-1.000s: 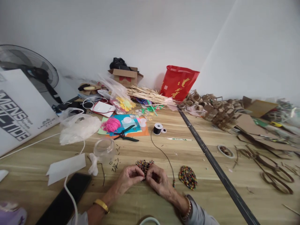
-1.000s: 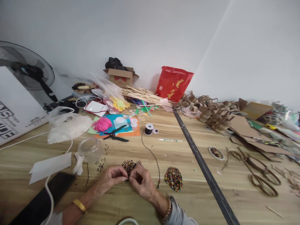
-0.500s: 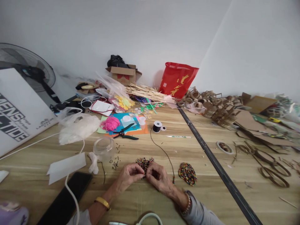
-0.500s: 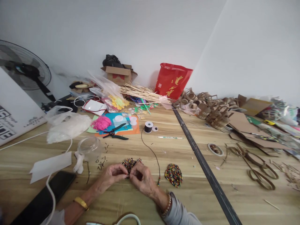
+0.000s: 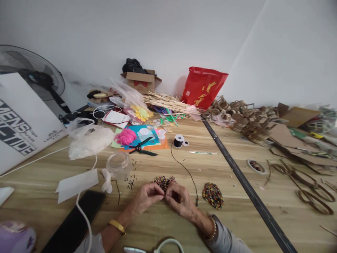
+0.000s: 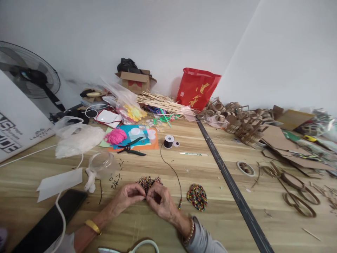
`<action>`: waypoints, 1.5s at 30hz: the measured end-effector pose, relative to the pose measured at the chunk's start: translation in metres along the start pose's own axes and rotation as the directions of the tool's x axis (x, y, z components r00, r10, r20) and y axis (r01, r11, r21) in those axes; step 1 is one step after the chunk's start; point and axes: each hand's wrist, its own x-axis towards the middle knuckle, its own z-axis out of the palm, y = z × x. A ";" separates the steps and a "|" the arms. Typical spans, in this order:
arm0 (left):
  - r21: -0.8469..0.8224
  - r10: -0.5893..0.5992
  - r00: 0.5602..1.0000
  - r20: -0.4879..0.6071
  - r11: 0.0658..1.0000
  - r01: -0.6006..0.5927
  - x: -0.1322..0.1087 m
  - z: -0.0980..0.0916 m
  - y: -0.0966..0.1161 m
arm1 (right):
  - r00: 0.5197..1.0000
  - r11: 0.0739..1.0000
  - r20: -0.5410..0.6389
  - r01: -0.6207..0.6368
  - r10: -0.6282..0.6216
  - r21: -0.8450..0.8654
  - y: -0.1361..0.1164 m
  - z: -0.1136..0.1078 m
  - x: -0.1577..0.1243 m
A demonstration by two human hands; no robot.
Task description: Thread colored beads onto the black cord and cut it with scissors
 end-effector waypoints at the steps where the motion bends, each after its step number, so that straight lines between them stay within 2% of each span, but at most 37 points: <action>1: 0.005 0.001 1.000 -0.001 1.000 -0.001 0.000 0.000 0.000 | 1.000 1.000 0.003 0.007 -0.007 -0.003 0.001 0.000 0.000; 5: 0.015 -0.013 1.000 -0.003 1.000 0.013 0.000 -0.001 -0.002 | 0.999 0.999 0.020 0.035 -0.035 0.002 0.003 0.000 -0.001; 19: -0.016 -0.059 0.998 -0.034 0.998 0.058 0.001 0.000 -0.001 | 0.999 0.999 0.043 0.006 -0.008 0.031 0.006 -0.001 0.001; 29: 0.008 -0.041 0.999 -0.006 0.999 0.041 0.002 -0.003 -0.008 | 0.989 0.973 0.039 -0.148 0.143 0.175 0.008 0.002 -0.002; 34: 0.127 0.062 0.998 0.012 0.990 -0.063 0.003 -0.005 -0.010 | 0.998 0.989 0.050 -0.039 0.032 0.140 0.005 0.001 -0.001; 40: 0.225 0.130 0.990 0.060 0.964 -0.140 0.001 -0.006 -0.005 | 0.996 0.998 0.089 0.017 -0.023 0.061 0.003 0.000 -0.001; 45: 0.189 0.129 0.992 -0.004 0.974 -0.126 -0.003 -0.007 -0.001 | 0.988 0.991 0.096 0.116 -0.122 0.069 -0.003 -0.003 0.000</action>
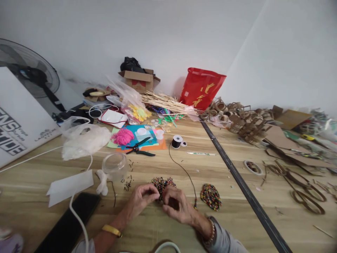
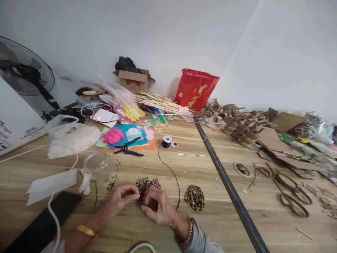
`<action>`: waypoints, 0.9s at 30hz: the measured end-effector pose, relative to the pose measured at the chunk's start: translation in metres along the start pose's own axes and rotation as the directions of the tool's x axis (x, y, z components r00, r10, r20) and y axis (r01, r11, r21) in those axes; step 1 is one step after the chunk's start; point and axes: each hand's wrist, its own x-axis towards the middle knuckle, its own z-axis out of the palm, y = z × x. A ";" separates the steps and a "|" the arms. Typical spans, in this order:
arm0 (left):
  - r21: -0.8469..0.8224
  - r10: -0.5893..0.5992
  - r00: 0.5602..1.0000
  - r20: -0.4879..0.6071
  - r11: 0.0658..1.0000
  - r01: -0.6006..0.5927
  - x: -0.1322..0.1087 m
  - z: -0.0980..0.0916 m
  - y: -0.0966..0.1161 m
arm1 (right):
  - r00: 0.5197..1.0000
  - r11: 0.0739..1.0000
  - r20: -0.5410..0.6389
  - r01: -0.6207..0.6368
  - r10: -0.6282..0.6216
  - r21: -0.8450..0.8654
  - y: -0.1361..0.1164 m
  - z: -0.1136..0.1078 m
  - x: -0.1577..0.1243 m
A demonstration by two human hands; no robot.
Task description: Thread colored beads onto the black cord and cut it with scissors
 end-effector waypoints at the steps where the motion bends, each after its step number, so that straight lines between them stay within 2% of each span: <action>1: -0.012 0.005 1.000 -0.006 1.000 -0.005 -0.001 0.000 0.000 | 1.000 1.000 -0.023 -0.008 0.008 0.016 -0.001 0.000 0.000; 5: -0.020 0.046 0.999 -0.026 0.999 -0.046 -0.002 0.002 0.000 | 0.988 0.989 -0.095 -0.109 0.119 0.103 0.000 0.003 0.000; 9: 0.015 0.078 0.997 -0.023 0.997 -0.078 -0.003 0.004 -0.001 | 0.963 0.953 -0.067 -0.247 0.261 0.175 0.005 0.010 -0.004; 12: 0.032 0.095 0.995 -0.040 0.995 -0.094 -0.003 0.004 -0.005 | 0.951 0.938 -0.057 -0.290 0.305 0.192 0.008 0.013 -0.005; 19: 0.098 0.100 0.994 -0.054 0.991 -0.094 -0.003 0.005 -0.010 | 0.955 0.954 -0.102 -0.264 0.280 0.143 0.004 0.009 -0.002; 25: 0.167 0.071 0.996 -0.051 0.984 -0.062 -0.005 0.004 0.003 | 0.984 0.990 -0.116 -0.133 0.137 0.038 0.002 0.006 -0.001; 27: 0.183 0.067 0.997 -0.044 0.981 -0.058 -0.006 0.004 0.008 | 0.981 0.987 -0.117 -0.151 0.157 0.062 0.004 0.007 -0.001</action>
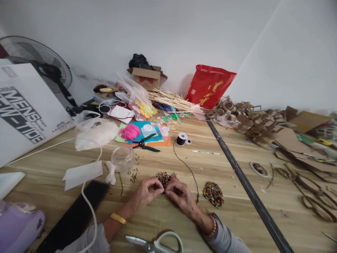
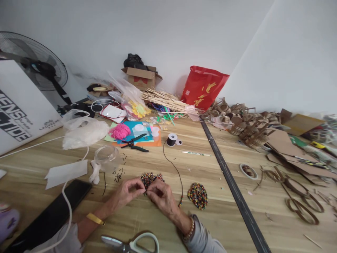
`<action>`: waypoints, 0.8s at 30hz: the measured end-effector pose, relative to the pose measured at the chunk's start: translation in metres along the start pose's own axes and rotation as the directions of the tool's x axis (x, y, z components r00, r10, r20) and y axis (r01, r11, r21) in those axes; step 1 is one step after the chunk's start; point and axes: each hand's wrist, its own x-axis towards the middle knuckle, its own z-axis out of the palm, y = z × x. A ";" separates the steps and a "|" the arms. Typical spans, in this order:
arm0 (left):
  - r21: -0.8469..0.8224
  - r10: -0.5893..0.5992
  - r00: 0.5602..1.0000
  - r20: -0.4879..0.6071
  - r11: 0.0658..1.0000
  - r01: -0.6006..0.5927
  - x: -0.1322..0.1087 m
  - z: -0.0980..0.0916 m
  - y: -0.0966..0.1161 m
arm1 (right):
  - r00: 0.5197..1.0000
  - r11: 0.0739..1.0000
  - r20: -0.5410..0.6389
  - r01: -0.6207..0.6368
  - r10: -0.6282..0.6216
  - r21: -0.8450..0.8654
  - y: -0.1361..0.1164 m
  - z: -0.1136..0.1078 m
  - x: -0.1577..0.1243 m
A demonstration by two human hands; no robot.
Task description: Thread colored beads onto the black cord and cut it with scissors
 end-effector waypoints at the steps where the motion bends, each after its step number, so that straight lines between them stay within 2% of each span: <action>1: 0.007 0.001 1.000 0.005 1.000 -0.001 0.000 -0.001 0.002 | 1.000 0.999 -0.003 -0.027 0.027 0.020 0.001 0.001 0.000; 4: 0.029 0.014 1.000 0.005 0.999 -0.014 0.000 -0.001 0.005 | 0.997 0.996 -0.018 -0.080 0.081 0.049 0.003 0.002 -0.001; 8: 0.022 0.053 0.998 -0.019 0.998 -0.053 0.001 -0.001 0.002 | 0.997 0.997 -0.022 -0.073 0.074 0.036 0.001 0.002 -0.001; 11: 0.000 0.051 0.981 -0.187 0.999 -0.052 0.002 -0.003 -0.002 | 0.993 0.986 -0.036 -0.111 0.116 0.121 -0.001 0.001 -0.001; 14: -0.031 -0.028 0.946 -0.323 0.999 0.019 0.003 -0.007 -0.006 | 0.987 0.974 -0.051 -0.138 0.149 0.182 0.001 0.002 -0.001; 17: -0.067 -0.116 0.950 -0.289 0.993 0.101 0.002 -0.008 -0.009 | 0.985 0.968 -0.047 -0.151 0.164 0.202 0.004 0.002 -0.001; 20: -0.080 -0.175 0.968 -0.180 0.983 0.162 0.001 -0.005 -0.012 | 0.985 0.971 -0.055 -0.150 0.163 0.188 0.005 0.002 -0.001; 24: -0.080 -0.162 0.985 -0.065 0.984 0.156 -0.001 0.003 -0.015 | 0.983 0.964 -0.036 -0.171 0.182 0.205 0.005 0.002 -0.001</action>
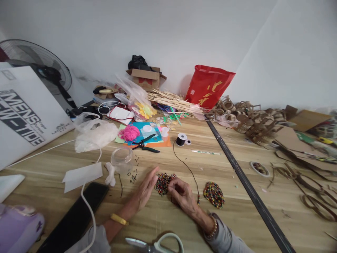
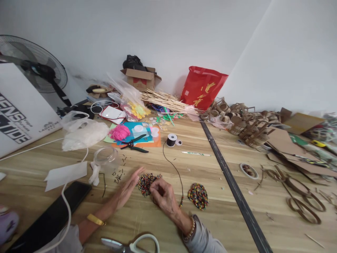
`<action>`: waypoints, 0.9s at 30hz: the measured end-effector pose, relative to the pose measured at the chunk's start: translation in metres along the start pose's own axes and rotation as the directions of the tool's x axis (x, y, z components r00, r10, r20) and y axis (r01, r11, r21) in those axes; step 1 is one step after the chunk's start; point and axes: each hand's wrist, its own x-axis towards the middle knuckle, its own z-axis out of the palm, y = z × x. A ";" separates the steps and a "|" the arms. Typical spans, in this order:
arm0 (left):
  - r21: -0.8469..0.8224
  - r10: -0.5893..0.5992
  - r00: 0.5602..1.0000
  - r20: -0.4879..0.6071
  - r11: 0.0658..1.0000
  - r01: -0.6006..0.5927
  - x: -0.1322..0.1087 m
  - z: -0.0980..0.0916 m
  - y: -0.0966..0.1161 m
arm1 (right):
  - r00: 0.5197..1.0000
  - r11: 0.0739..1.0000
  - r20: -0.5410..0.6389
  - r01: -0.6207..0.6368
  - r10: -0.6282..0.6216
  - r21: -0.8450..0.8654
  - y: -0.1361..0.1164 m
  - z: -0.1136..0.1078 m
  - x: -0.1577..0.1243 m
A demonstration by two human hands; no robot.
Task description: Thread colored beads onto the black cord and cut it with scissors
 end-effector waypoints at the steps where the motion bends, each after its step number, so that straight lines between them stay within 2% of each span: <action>1: 0.006 0.011 1.000 0.014 1.000 -0.011 0.000 0.002 -0.001 | 1.000 1.000 -0.001 0.001 -0.001 -0.004 0.000 0.000 0.000; 6: 0.072 0.070 0.995 0.074 0.995 -0.075 -0.002 0.007 -0.001 | 1.000 1.000 -0.009 0.025 -0.025 -0.005 0.002 0.000 0.001; 9: 0.043 0.092 0.991 0.095 0.994 -0.097 -0.001 0.008 0.002 | 1.000 1.000 -0.003 0.023 -0.023 0.000 0.001 0.001 0.001; 12: -0.107 0.116 0.991 0.067 0.988 -0.109 0.003 0.004 0.002 | 1.000 1.000 -0.005 0.012 -0.012 0.001 -0.001 0.000 0.001; 15: -0.316 0.121 0.993 -0.009 0.941 -0.117 0.009 -0.003 -0.001 | 1.000 1.000 -0.012 0.012 -0.013 -0.019 -0.002 0.000 0.000; 18: -0.408 0.088 0.992 -0.086 0.906 -0.115 0.014 -0.010 -0.005 | 1.000 1.000 -0.008 0.005 -0.005 -0.014 -0.003 0.000 0.000; 22: -0.290 0.028 0.990 -0.138 0.955 -0.067 0.013 -0.012 -0.005 | 1.000 0.999 0.003 -0.026 0.026 0.031 -0.005 0.002 0.000; 27: -0.159 -0.002 0.999 -0.041 0.987 -0.005 0.008 -0.003 0.001 | 1.000 1.000 -0.014 -0.001 0.001 0.000 -0.002 0.001 0.000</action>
